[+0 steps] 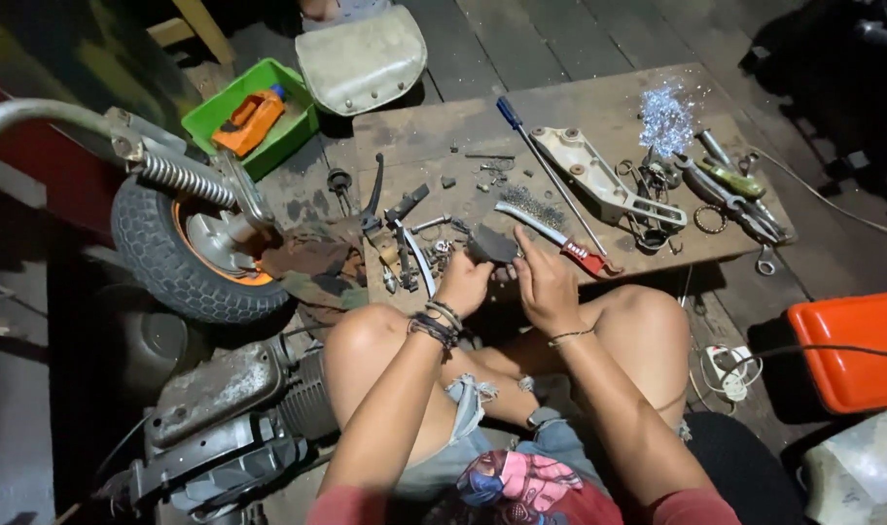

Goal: The person sits on the floor and uses a wire brush to scrub a small metal part held in their left hand. They repeatedly brush the surface of the part and occasionally turn it over to clean different sides. Various tools and mechanical components are scattered on the wooden table in front of them.

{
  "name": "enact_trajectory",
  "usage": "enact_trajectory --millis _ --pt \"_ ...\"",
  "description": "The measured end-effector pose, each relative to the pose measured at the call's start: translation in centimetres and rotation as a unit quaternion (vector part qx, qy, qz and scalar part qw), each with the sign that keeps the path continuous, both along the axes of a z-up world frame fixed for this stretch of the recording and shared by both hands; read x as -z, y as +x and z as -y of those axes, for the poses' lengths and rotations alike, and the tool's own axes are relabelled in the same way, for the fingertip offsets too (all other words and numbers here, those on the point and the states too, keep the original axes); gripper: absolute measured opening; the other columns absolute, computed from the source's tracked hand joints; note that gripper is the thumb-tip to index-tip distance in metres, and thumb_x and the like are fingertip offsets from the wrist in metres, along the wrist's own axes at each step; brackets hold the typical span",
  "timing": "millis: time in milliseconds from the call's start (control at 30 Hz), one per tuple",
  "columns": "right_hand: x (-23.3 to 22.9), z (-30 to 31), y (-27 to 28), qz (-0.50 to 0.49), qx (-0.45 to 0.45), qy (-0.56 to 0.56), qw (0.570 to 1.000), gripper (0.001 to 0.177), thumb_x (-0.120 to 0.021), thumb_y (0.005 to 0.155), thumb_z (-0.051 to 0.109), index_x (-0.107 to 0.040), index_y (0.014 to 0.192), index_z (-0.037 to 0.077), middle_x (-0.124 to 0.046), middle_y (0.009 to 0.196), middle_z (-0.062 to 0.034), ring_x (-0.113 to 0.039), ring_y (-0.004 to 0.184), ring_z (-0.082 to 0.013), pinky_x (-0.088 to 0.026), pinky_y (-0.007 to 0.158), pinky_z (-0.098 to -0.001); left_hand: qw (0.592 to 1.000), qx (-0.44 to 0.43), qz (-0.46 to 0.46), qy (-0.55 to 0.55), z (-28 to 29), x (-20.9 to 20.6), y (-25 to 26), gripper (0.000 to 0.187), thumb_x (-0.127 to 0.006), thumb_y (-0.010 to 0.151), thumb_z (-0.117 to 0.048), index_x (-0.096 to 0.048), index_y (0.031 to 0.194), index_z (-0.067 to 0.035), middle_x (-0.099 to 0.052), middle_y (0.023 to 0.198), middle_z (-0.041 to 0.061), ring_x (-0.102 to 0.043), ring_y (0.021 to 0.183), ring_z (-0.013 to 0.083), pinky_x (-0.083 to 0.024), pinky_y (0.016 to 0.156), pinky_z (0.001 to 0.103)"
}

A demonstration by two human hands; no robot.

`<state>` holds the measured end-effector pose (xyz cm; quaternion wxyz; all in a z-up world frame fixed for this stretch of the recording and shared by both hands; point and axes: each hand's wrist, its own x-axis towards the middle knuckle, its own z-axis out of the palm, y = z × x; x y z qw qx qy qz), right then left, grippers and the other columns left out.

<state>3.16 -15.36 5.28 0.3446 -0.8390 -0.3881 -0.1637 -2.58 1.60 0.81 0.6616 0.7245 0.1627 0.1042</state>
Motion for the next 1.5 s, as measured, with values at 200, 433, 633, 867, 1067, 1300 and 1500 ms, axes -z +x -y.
enact_trajectory --millis 200,433,633,867,1067,1300,1500 --pt "1.1 1.0 1.4 0.035 -0.002 -0.014 0.999 0.048 -0.050 0.105 0.027 -0.056 0.151 0.015 -0.075 0.096 -0.0158 -0.072 0.082 -0.0371 -0.057 0.070 -0.0445 0.998 0.003 0.055 0.038 -0.2 -4.4 -0.5 0.025 -0.053 0.096 0.001 -0.074 0.108 0.001 -0.076 0.097 0.018 -0.068 0.099 0.0220 -0.053 0.094 0.045" --pt "0.1 0.7 1.0 0.031 -0.013 -0.013 0.999 0.048 -0.050 0.104 0.028 -0.056 0.150 0.016 -0.075 0.090 -0.0171 -0.072 0.080 -0.0378 -0.058 0.070 -0.0456 0.996 0.015 -0.075 0.046 -0.2 -3.9 0.0 0.029 -0.060 0.088 -0.006 -0.075 0.111 0.001 -0.075 0.094 0.022 -0.072 0.099 0.0347 -0.053 0.088 0.052" --pt "0.5 1.2 0.5 0.031 -0.025 -0.011 0.999 0.047 -0.050 0.104 0.027 -0.058 0.149 0.016 -0.074 0.087 -0.0154 -0.073 0.078 -0.0352 -0.059 0.069 -0.0435 0.997 0.032 -0.070 0.011 0.5 -1.0 -0.3 0.032 -0.057 0.088 -0.005 -0.073 0.116 0.001 -0.075 0.102 0.023 -0.069 0.105 0.0339 -0.052 0.095 0.053" --pt "1.2 2.3 1.0 -0.025 -0.008 0.018 0.999 0.042 -0.050 0.104 0.021 -0.062 0.143 0.012 -0.075 0.100 -0.0217 -0.072 0.090 -0.0410 -0.058 0.077 -0.0486 1.000 -0.003 0.013 -0.008 -1.1 -2.4 -0.2 0.026 -0.050 0.101 -0.013 -0.071 0.103 0.002 -0.066 0.072 0.014 -0.065 0.071 0.0216 -0.054 0.078 0.040" --pt "1.0 0.9 0.7 -0.173 -0.004 0.111 0.979 0.041 -0.064 0.095 0.021 -0.066 0.134 0.007 -0.073 0.111 -0.0216 -0.069 0.106 -0.0414 -0.054 0.091 -0.0501 0.996 0.063 -0.001 -0.057 1.5 -1.6 0.7 0.022 -0.052 0.099 -0.014 -0.068 0.087 -0.007 -0.060 0.061 0.005 -0.062 0.057 0.0162 -0.051 0.063 0.031" --pt "0.1 -0.4 0.7 -0.281 0.044 0.102 0.953 0.029 -0.068 0.083 0.004 -0.077 0.107 0.016 -0.077 0.084 -0.0096 -0.075 0.087 -0.0297 -0.058 0.076 -0.0410 0.993 0.091 -0.041 0.070 0.5 -1.8 -0.1 0.020 -0.056 0.097 -0.013 -0.073 0.096 -0.003 -0.068 0.063 0.009 -0.070 0.062 0.0182 -0.056 0.058 0.031" --pt "-1.6 -0.6 0.3 -0.225 0.026 0.096 0.969 0.031 -0.072 0.091 0.021 -0.072 0.118 0.005 -0.074 0.096 -0.0255 -0.070 0.096 -0.0452 -0.056 0.080 -0.0505 0.988 0.049 -0.019 0.142 0.0 -3.8 -0.2 0.025 -0.046 0.099 -0.009 -0.065 0.088 0.002 -0.068 0.061 0.015 -0.072 0.057 0.0232 -0.058 0.055 0.033"
